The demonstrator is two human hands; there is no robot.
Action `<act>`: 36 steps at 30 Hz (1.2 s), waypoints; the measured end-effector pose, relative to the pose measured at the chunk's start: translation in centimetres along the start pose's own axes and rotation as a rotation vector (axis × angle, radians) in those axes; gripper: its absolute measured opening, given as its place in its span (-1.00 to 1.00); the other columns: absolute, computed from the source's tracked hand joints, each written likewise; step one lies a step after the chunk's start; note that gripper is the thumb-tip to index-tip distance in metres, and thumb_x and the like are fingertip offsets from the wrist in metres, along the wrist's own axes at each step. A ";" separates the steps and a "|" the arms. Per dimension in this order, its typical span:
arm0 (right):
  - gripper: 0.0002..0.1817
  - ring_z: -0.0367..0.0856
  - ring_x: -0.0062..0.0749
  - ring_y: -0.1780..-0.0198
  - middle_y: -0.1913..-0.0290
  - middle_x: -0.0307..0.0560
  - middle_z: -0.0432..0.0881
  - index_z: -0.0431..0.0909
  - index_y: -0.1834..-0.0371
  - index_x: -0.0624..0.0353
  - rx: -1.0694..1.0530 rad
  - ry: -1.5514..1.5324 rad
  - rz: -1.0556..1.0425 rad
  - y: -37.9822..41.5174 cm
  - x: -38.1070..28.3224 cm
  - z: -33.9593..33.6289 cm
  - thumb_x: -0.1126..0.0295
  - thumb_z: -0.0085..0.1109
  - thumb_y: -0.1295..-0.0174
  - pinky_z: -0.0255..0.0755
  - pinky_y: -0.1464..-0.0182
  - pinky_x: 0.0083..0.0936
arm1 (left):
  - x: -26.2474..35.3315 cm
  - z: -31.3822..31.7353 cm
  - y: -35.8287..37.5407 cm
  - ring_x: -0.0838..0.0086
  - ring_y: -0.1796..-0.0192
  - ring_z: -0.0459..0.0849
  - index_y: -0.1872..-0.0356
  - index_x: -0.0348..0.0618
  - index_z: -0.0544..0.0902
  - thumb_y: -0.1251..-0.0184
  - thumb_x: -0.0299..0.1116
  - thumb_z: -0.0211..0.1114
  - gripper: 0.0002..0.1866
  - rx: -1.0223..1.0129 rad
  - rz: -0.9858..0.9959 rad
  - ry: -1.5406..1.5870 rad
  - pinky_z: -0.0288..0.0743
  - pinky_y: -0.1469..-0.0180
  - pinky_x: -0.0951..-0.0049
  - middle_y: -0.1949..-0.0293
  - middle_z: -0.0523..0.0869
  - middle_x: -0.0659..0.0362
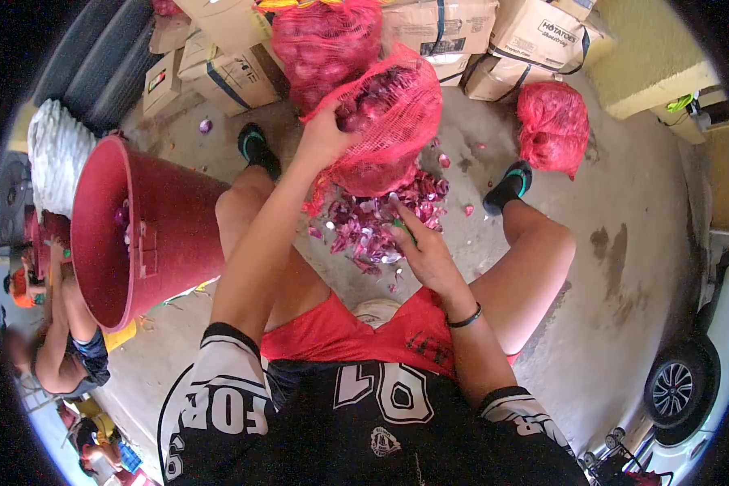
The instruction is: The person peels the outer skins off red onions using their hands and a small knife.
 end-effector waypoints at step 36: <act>-0.45 0.43 -0.26 -0.32 -0.28 0.21 0.48 0.25 -0.40 0.35 0.042 -0.303 0.027 1.0 -4.2 -0.2 0.40 0.06 -0.38 0.22 -0.35 -0.39 | 6.9 1.0 15.0 0.37 -0.15 0.57 -0.24 -0.18 0.32 -0.09 -0.73 0.34 -0.35 -0.126 -0.345 1.466 0.53 -0.19 0.30 -0.13 0.53 0.05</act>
Point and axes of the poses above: each hand's wrist, its own y-axis away from the middle knuckle, its own z-axis out of the palm, x = y × z, the point moved 3 cm from there along -y, towards the middle knuckle
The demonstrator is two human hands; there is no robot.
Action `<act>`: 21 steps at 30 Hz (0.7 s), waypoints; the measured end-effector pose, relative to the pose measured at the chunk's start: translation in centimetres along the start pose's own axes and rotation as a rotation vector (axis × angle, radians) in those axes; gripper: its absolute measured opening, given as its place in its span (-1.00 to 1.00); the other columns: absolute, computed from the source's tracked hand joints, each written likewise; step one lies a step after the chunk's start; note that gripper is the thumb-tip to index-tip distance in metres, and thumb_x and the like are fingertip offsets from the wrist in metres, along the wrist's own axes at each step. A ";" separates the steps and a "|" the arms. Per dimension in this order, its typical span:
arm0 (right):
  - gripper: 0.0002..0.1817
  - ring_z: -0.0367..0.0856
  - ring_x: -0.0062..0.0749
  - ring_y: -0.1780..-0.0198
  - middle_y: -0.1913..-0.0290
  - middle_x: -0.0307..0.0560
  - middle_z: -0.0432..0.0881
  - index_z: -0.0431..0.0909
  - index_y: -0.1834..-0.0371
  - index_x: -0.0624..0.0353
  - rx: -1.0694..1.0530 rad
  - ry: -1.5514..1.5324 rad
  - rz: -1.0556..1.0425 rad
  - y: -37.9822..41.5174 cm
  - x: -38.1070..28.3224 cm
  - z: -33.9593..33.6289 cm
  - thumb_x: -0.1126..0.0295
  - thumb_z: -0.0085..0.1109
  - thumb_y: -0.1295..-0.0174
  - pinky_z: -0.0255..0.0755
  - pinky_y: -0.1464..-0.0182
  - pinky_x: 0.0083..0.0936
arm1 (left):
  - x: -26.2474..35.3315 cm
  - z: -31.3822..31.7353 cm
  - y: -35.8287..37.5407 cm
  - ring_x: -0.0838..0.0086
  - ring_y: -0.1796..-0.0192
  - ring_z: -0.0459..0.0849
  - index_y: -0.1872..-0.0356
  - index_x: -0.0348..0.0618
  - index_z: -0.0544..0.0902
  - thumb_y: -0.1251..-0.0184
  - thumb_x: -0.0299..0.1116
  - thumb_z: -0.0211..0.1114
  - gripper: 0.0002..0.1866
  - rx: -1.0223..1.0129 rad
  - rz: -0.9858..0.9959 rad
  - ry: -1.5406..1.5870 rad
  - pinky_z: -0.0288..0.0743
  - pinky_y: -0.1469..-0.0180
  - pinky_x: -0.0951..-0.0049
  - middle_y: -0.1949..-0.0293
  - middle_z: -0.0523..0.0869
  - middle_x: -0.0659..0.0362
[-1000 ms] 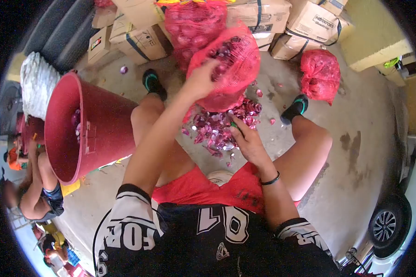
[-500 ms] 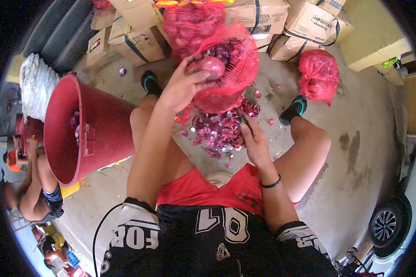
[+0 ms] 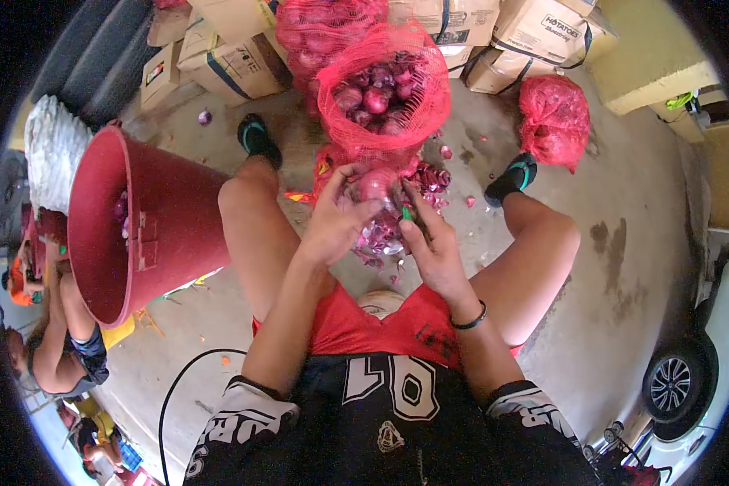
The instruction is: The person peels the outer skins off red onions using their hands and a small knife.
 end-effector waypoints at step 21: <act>-0.45 0.48 -0.27 -0.28 -0.28 0.18 0.49 0.26 -0.40 0.36 -0.068 0.018 -0.010 -0.3 -0.4 0.0 0.43 0.09 -0.37 0.27 -0.32 -0.42 | -0.3 -1.6 0.1 0.44 -0.14 0.52 -0.19 -0.21 0.37 0.06 -0.66 0.50 -0.28 -0.020 0.102 -0.293 0.45 -0.21 0.39 -0.08 0.52 0.16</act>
Point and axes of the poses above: each hand's wrist, its own y-axis away from the middle knuckle, its own z-axis out of the palm, x = y × z, the point moved 3 cm from there along -y, towards the middle knuckle
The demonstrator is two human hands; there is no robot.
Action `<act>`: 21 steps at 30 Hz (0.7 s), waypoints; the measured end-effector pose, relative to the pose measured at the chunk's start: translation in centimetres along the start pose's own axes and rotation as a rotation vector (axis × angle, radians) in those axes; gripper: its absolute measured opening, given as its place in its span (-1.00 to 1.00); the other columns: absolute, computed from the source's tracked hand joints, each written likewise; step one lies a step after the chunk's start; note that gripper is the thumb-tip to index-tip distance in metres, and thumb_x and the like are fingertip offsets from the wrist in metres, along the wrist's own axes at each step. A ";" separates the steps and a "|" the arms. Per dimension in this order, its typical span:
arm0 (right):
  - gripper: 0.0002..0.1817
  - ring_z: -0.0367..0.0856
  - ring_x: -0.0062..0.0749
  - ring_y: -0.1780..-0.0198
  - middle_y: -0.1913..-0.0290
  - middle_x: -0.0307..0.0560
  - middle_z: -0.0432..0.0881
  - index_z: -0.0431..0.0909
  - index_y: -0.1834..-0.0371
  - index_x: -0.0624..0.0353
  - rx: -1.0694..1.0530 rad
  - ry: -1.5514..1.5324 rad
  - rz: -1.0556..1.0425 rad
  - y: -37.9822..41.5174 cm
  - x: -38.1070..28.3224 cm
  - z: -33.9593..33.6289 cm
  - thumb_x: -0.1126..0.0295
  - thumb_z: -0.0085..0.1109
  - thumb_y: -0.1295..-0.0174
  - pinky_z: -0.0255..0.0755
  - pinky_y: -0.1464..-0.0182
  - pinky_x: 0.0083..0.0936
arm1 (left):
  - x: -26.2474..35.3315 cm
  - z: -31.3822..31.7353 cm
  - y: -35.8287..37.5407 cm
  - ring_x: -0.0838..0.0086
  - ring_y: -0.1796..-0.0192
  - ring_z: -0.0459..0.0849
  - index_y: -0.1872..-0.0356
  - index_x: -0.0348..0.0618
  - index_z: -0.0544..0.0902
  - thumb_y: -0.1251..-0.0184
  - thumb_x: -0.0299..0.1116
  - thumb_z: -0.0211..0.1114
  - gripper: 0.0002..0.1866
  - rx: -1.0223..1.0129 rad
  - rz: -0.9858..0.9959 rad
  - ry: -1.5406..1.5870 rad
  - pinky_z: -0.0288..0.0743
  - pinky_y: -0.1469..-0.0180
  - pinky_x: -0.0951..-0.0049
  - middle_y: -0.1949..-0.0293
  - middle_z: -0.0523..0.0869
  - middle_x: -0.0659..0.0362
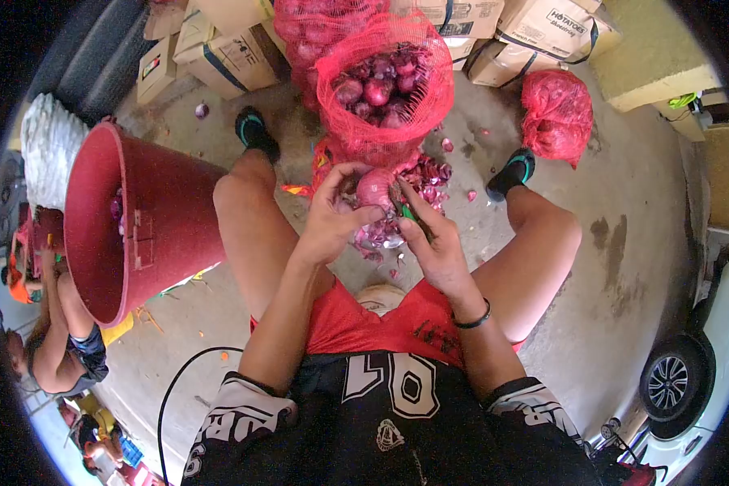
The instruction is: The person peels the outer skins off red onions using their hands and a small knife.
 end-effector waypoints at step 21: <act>-0.47 0.48 -0.14 -0.28 -0.25 0.21 0.48 0.25 -0.39 0.31 0.020 0.030 0.003 0.1 -0.1 0.1 0.39 0.03 -0.39 0.28 -0.32 -0.34 | 0.2 0.2 -0.1 0.48 -0.10 0.55 -0.12 -0.19 0.41 0.07 -0.60 0.54 -0.33 -0.019 0.051 -0.082 0.48 -0.17 0.41 -0.03 0.56 0.18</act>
Point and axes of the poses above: each hand's wrist, its own y-axis away from the middle knuckle, its own z-axis out of the palm, x = y × z, the point moved 3 cm from there along -y, towards the middle knuckle
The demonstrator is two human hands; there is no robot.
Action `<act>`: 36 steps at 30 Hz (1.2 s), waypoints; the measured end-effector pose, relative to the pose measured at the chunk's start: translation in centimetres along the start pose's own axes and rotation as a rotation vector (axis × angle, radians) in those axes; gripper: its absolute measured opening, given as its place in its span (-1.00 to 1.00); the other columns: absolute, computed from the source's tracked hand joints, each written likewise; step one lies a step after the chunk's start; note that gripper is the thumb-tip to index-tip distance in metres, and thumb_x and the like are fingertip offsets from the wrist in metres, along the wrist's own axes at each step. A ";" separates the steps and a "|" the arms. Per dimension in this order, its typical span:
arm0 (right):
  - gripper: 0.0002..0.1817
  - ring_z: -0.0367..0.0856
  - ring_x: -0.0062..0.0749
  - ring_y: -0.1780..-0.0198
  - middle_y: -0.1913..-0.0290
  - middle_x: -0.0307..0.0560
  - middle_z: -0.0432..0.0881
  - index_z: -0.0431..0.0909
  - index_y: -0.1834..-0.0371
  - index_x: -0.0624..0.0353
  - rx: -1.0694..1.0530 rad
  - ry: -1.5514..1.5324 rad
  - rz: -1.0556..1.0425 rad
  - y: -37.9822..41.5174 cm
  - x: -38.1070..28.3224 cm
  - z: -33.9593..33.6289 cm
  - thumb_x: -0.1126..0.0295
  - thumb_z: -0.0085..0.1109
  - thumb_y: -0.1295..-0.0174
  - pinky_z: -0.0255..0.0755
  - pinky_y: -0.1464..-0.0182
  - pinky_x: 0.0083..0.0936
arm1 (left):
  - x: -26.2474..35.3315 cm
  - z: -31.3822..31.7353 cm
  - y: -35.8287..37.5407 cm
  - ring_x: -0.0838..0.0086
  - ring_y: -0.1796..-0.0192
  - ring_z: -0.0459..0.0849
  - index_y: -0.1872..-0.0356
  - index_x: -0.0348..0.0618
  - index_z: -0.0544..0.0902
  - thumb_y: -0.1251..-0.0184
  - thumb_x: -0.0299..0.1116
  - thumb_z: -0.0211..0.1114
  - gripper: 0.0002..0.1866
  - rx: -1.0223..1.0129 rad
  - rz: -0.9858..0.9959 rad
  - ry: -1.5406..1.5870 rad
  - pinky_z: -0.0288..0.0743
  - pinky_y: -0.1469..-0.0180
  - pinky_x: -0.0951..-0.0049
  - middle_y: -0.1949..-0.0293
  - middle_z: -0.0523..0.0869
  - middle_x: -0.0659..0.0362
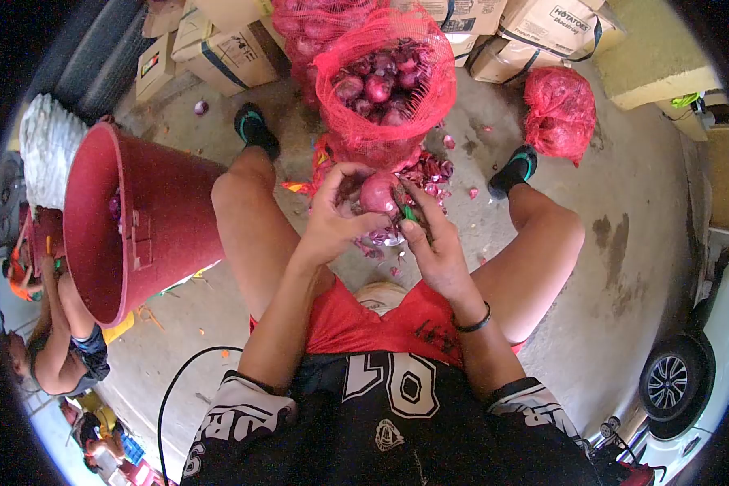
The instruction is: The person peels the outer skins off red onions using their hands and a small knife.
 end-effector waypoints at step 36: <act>-0.54 0.57 -0.45 0.07 0.02 -0.09 0.62 0.36 -0.37 0.23 -0.028 -0.626 0.196 0.8 2.5 -0.3 0.33 0.00 -0.45 0.43 0.00 -0.54 | 0.6 0.8 0.1 0.29 -0.12 0.62 -0.28 -0.23 0.37 -0.26 -0.50 0.30 -0.45 -0.027 -0.186 0.263 0.55 -0.20 0.21 -0.13 0.58 0.08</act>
Point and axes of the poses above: each hand's wrist, its own y-axis away from the middle knuckle, its own z-axis out of the palm, x = y × z, the point moved 3 cm from there along -y, towards the middle knuckle
